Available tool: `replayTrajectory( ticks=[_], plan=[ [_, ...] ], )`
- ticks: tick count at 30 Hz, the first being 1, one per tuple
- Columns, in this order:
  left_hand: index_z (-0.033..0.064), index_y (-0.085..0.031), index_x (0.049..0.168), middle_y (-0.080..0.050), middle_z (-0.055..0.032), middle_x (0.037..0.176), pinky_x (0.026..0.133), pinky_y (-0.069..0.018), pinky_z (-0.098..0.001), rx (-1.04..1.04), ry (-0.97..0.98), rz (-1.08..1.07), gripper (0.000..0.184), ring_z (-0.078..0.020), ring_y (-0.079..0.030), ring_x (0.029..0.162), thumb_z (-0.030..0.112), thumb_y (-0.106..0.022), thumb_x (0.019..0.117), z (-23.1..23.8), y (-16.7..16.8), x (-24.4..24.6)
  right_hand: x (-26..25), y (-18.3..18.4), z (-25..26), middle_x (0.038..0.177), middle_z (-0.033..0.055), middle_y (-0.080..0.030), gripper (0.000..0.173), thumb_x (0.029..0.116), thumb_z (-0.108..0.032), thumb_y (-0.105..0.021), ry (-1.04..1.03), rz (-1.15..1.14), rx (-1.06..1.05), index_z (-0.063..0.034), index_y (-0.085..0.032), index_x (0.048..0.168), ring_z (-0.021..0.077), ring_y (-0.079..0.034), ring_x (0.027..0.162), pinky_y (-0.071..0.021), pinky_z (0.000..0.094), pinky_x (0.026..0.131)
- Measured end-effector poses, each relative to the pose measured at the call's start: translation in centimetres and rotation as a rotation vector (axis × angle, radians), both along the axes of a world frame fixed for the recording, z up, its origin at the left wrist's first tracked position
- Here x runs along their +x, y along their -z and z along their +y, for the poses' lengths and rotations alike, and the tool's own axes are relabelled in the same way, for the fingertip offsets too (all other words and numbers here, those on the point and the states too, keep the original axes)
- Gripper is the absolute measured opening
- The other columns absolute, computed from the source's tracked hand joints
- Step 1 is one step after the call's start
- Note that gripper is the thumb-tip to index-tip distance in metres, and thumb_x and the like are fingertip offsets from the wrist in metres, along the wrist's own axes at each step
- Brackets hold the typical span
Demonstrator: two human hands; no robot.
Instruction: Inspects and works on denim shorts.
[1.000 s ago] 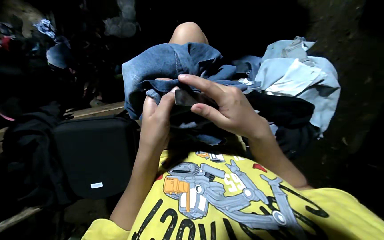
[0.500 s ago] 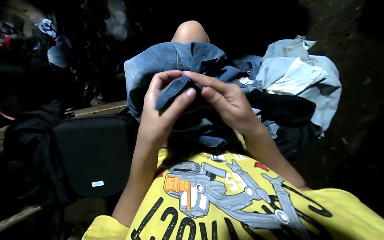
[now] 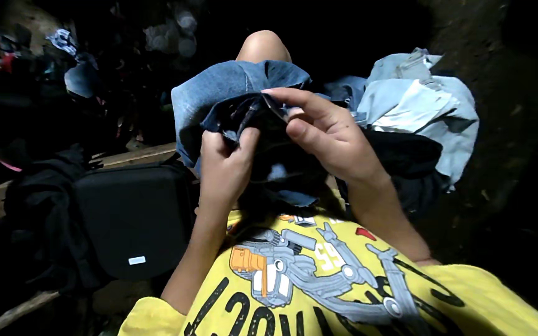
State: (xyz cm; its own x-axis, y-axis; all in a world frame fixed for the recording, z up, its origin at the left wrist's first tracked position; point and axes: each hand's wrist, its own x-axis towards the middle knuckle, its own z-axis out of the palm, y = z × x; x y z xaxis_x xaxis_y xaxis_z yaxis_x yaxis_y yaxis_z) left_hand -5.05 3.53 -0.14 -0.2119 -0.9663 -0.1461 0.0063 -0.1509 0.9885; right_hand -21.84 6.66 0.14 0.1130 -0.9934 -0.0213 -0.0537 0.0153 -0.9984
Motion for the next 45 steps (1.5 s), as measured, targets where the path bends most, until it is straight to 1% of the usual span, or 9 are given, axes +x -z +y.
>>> replayTrajectory(
  ticks=[7, 14, 26, 30, 33, 38, 40, 42, 45],
  plan=[
    [0.017, -0.065, 0.098, -0.072, 0.0134, 0.086, 0.078, -0.0601, -0.0182, 0.184, -0.03, 0.126, 0.03, 0.0037, -0.069, 0.082, -0.007, -0.07, 0.081, 0.1, 0.8, -0.6, 0.7, 0.8, 1.3, 0.106, 0.0035, -0.07, 0.051, 0.1037, -0.034, -0.055, 0.088, 0.366, -0.069, -0.007, -0.051, 0.147, 0.0069, -0.065, 0.085, -0.0565, 0.0277, 0.071],
    [0.0129, -0.062, 0.107, -0.072, 0.0072, 0.089, 0.079, -0.0607, -0.0226, 0.313, -0.133, 0.145, 0.018, -0.0019, -0.07, 0.084, 0.003, -0.066, 0.0922, 0.0, 0.1, -1.0, 0.3, 1.6, 3.6, 0.1, 0.0057, -0.071, 0.051, 0.1042, -0.036, -0.053, 0.149, 0.628, -0.065, -0.0106, -0.05, 0.149, 0.0155, -0.066, 0.078, -0.0542, 0.0366, 0.062],
    [0.0165, -0.066, 0.102, -0.073, 0.0101, 0.091, 0.083, -0.0593, -0.0222, 0.199, -0.044, 0.176, 0.018, 0.0005, -0.069, 0.087, 0.005, -0.054, 0.0979, 0.9, 0.7, -0.7, 0.7, 1.6, 2.8, 0.092, 0.0041, -0.065, 0.048, 0.1051, -0.031, -0.055, 0.153, 0.584, -0.129, -0.0114, -0.052, 0.149, 0.0114, -0.056, 0.067, -0.0474, 0.0299, 0.055],
    [0.0172, -0.065, 0.102, -0.071, 0.0136, 0.09, 0.083, -0.0591, -0.0209, 0.12, -0.034, 0.087, 0.016, 0.0028, -0.068, 0.088, 0.004, -0.062, 0.0944, 0.9, 0.9, -0.2, -0.1, 1.8, 3.5, 0.104, 0.0032, -0.07, 0.045, 0.1063, -0.032, -0.052, 0.119, 0.552, -0.082, -0.0166, -0.054, 0.148, 0.0109, -0.063, 0.076, -0.0522, 0.0312, 0.06],
    [0.0149, -0.063, 0.104, -0.069, 0.0183, 0.093, 0.085, -0.0569, -0.0158, -0.012, -0.006, 0.011, 0.02, 0.0088, -0.065, 0.091, 0.002, -0.067, 0.089, 0.9, 1.0, -0.5, -0.6, 1.8, 3.4, 0.099, 0.0015, -0.068, 0.047, 0.1062, -0.032, -0.051, 0.096, 0.533, -0.08, -0.0138, -0.053, 0.149, 0.0067, -0.056, 0.069, -0.0479, 0.0262, 0.058],
    [0.0093, -0.063, 0.109, -0.07, 0.0138, 0.098, 0.09, -0.058, -0.0187, -0.084, 0.032, 0.026, 0.026, 0.005, -0.067, 0.095, 0.006, -0.075, 0.0863, 0.5, 1.2, -0.6, -1.5, 1.3, 2.8, 0.139, 0.0025, -0.063, 0.04, 0.1081, -0.019, -0.048, 0.005, 0.162, -0.003, -0.0016, -0.056, 0.143, -0.0001, -0.062, 0.116, -0.0518, 0.019, 0.099],
    [0.0108, -0.066, 0.106, -0.073, 0.0117, 0.095, 0.088, -0.0602, -0.0215, -0.046, 0.007, 0.08, 0.026, 0.0015, -0.07, 0.092, 0.002, -0.077, 0.0841, 0.5, 1.4, -0.6, -1.6, 1.4, 2.9, 0.127, -0.0066, -0.068, 0.039, 0.1084, -0.019, -0.046, -0.001, -0.073, 0.127, -0.0032, -0.058, 0.142, -0.0101, -0.058, 0.09, -0.0489, 0.0091, 0.077],
    [0.0141, -0.068, 0.098, -0.074, 0.012, 0.088, 0.08, -0.0617, -0.0215, 0.001, -0.022, 0.094, 0.022, 0.001, -0.071, 0.084, 0.0, -0.076, 0.0825, 0.4, 1.4, -0.7, -1.8, 1.7, 3.0, 0.089, -0.0123, -0.063, 0.037, 0.1084, -0.021, -0.046, 0.0, -0.251, 0.25, -0.008, -0.059, 0.141, -0.0091, -0.042, 0.058, -0.0358, 0.0083, 0.051],
    [0.0145, -0.069, 0.095, -0.074, 0.0111, 0.086, 0.078, -0.0619, -0.0216, 0.044, -0.038, 0.105, 0.023, 0.0002, -0.071, 0.081, -0.003, -0.074, 0.0813, 0.4, 1.3, -0.9, -2.0, 1.8, 2.9, 0.069, -0.0111, -0.051, 0.037, 0.1083, -0.021, -0.046, -0.023, -0.326, 0.303, -0.0113, -0.059, 0.141, -0.0056, -0.036, 0.049, -0.0298, 0.0106, 0.043]
  ],
)
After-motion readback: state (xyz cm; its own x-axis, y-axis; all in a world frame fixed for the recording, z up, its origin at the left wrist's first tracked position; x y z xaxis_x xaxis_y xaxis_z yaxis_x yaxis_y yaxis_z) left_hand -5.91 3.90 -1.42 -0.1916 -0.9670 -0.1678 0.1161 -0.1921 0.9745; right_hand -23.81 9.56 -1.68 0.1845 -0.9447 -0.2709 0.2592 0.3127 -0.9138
